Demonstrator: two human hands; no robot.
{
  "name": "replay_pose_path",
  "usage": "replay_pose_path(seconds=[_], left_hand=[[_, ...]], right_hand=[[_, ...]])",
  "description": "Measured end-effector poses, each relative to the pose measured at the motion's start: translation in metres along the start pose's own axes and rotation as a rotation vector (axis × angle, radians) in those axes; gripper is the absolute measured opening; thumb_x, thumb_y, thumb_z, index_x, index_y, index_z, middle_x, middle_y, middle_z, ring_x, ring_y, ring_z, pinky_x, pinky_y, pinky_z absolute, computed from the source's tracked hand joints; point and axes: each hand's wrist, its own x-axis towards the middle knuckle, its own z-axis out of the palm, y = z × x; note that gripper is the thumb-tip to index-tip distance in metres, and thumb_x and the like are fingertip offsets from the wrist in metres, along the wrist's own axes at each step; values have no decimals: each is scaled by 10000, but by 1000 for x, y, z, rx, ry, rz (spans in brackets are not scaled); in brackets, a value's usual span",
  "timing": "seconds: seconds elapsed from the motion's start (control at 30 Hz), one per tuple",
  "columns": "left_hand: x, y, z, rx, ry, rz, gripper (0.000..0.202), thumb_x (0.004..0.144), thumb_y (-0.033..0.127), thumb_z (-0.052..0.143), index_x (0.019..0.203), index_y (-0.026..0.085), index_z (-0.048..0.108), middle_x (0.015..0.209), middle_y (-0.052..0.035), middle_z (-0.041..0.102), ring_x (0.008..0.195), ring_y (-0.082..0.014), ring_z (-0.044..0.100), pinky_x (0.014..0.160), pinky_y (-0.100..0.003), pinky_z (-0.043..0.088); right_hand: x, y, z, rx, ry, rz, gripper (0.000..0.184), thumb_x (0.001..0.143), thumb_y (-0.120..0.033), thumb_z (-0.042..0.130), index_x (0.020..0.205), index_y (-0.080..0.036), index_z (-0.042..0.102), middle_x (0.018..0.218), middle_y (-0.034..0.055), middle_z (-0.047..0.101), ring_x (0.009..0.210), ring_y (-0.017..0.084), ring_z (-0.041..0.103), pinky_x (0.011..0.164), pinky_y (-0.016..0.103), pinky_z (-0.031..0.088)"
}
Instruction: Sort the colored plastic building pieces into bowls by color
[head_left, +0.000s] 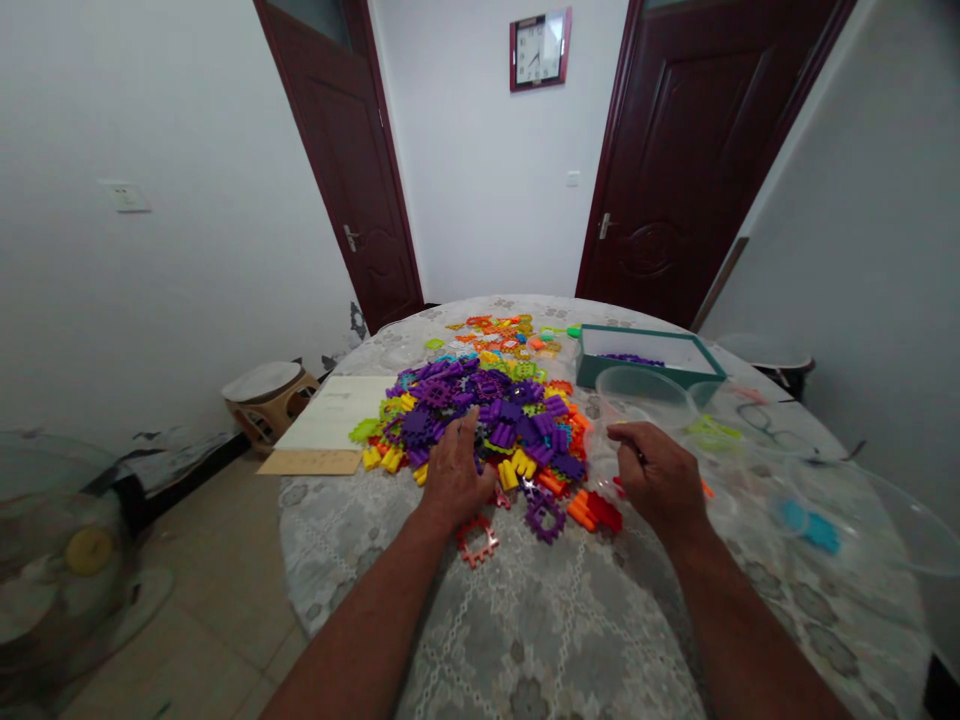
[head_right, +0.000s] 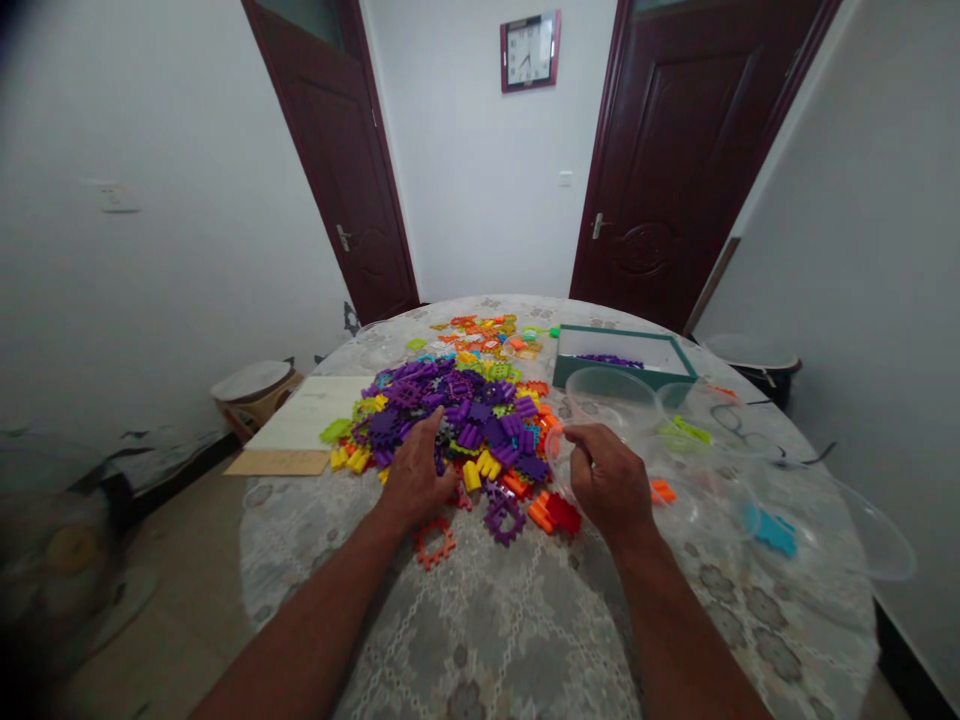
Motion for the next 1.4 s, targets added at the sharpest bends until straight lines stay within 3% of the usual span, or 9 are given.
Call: replay_pose_path(seconds=[0.13,0.33,0.47,0.7,1.13,1.4], left_hand=[[0,-2,2,5,-3,10,944,815,92,599,1664,277,229,1533,-135,519,1438,-294,485,1186,-483,413],[5,-8,12,128,-5,-17,969,850,317,740,1659,167,229,1590,-219,411,1453,-372,434,1181,-519,388],[15,-5,14,222,-48,-25,958,810,403,800,1624,196,340,1549,-185,465,1348,-374,490,1135,-503,402],[20,10,11,273,-57,-89,718,824,291,763,1499,295,518,1460,-123,550,1198,-337,536,976,-452,451],[15,7,3,259,-106,-11,704,844,309,734,1507,306,497,1402,-112,569,1163,-317,569,959,-436,447],[15,9,4,255,-96,-26,514,946,307,641,1450,345,549,1334,-94,603,1129,-288,596,866,-399,468]], right_hand=[[0,0,0,-2,0,4,272,889,-122,500,1000,-218,729,1005,63,787,934,227,758,889,364,603],[-1,2,1,-2,-6,-6,274,889,-117,500,1005,-211,730,1003,63,788,932,224,760,879,357,598],[-1,2,1,-11,0,-9,269,891,-120,498,1001,-212,726,1003,63,788,939,224,759,886,356,596],[0,1,1,-12,-17,-12,257,918,-140,494,1010,-223,719,1013,67,789,945,228,758,877,367,602],[-2,3,1,-68,5,-39,247,916,-186,500,999,-233,728,1003,59,797,921,238,770,858,368,613],[-3,4,1,-74,0,-64,243,924,-190,506,1011,-226,730,1006,63,793,913,238,769,855,369,607]])
